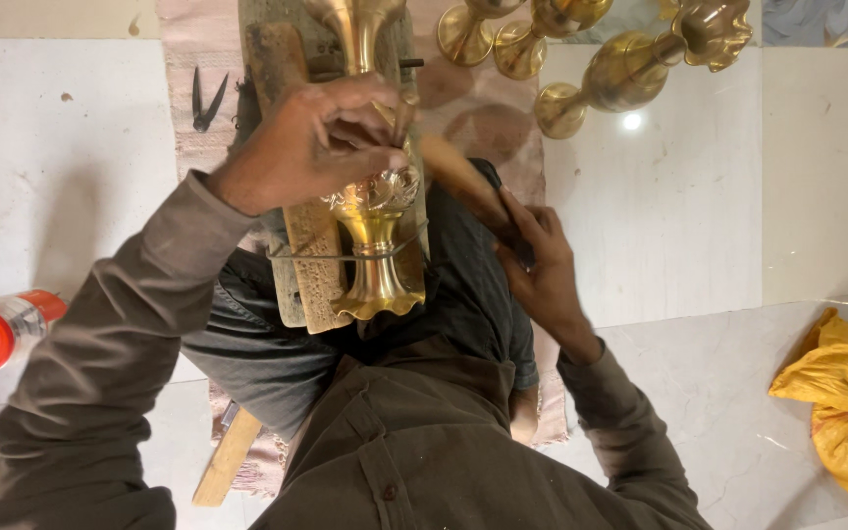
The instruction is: The person sits on the floor with a brass vase clamped to a wooden block on their lap and engraves decorative patterns into its surface, holding a chisel against the metal and striking it with a wooden mallet. They reposition the vase and chisel repeatedly across the surface, then rub the engraved area with a round abrasive stone.
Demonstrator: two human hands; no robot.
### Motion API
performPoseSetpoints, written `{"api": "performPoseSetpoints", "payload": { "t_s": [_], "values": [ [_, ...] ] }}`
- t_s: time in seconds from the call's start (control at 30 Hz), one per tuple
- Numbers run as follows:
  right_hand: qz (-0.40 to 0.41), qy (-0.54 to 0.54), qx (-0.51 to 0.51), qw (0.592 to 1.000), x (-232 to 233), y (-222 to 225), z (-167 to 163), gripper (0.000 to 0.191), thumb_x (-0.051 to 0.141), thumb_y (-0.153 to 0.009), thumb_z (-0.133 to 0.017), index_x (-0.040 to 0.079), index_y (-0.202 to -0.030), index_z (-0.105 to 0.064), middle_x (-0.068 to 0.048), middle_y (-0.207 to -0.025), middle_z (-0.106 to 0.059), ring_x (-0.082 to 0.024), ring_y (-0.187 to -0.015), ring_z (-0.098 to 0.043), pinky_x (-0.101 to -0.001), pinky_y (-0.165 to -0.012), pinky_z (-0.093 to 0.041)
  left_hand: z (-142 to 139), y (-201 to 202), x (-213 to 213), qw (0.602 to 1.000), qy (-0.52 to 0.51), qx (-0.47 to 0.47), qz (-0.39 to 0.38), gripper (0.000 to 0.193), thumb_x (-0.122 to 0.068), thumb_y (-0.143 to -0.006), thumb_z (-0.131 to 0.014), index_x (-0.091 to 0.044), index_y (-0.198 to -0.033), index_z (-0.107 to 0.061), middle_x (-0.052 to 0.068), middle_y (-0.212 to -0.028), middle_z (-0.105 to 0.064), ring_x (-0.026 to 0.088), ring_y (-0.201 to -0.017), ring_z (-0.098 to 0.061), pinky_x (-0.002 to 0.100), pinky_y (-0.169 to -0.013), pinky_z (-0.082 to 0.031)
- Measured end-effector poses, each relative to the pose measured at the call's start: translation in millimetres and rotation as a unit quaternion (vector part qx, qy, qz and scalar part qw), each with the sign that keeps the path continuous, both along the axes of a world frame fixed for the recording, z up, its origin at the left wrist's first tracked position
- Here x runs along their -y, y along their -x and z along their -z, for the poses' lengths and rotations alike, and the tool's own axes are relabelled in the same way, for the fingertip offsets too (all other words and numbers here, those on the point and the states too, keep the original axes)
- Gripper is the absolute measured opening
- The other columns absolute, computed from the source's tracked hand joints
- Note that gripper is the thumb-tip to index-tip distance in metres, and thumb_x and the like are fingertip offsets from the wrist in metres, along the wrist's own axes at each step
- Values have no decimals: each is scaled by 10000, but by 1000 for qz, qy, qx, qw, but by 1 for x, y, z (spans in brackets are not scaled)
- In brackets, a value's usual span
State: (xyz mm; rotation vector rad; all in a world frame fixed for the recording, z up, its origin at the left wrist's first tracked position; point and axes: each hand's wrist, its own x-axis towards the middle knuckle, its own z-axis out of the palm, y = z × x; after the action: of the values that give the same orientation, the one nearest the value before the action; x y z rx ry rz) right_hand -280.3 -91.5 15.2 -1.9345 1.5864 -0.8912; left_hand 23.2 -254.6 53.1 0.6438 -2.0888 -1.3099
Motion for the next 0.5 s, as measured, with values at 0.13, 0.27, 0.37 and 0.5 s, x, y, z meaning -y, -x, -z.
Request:
{"api": "performPoseSetpoints", "payload": {
  "t_s": [0.13, 0.27, 0.37, 0.5],
  "values": [
    [16, -44, 16, 999, -1, -1, 10, 700, -31, -931, -696, 174, -1563, -479, -130, -1226, -562, -253, -1104, -648, -345, -971, -588, -9, 19, 21, 995, 39, 61, 73, 464, -116, -947, -767, -28, -1373, -606, 187, -1144, -745, 253, -954, -786, 376, -875, -620],
    [30, -41, 21, 998, -2, 1, 11, 699, -59, -916, -680, 186, -1547, -506, -132, -1221, -562, -265, -1122, -642, -355, -956, -580, -21, 33, 31, 980, 34, 144, 131, 576, -159, -897, -784, -32, -1414, -565, 203, -1144, -738, 257, -933, -778, 403, -887, -623],
    [40, -29, 23, 999, -3, 4, 11, 702, -73, -900, -676, 187, -1534, -523, -139, -1239, -564, -271, -1145, -638, -354, -964, -582, -29, 44, 35, 961, 25, 228, 156, 589, -196, -878, -773, -80, -1421, -575, 167, -1076, -771, 240, -858, -790, 406, -872, -640],
    [53, -49, 43, 996, -3, 6, 11, 698, -71, -908, -666, 185, -1540, -514, -127, -1232, -595, -255, -1131, -649, -358, -965, -571, -32, 52, 38, 952, 72, 230, 189, 602, -194, -844, -789, -74, -1402, -599, 155, -1051, -786, 233, -832, -789, 402, -882, -613]
  ]
}}
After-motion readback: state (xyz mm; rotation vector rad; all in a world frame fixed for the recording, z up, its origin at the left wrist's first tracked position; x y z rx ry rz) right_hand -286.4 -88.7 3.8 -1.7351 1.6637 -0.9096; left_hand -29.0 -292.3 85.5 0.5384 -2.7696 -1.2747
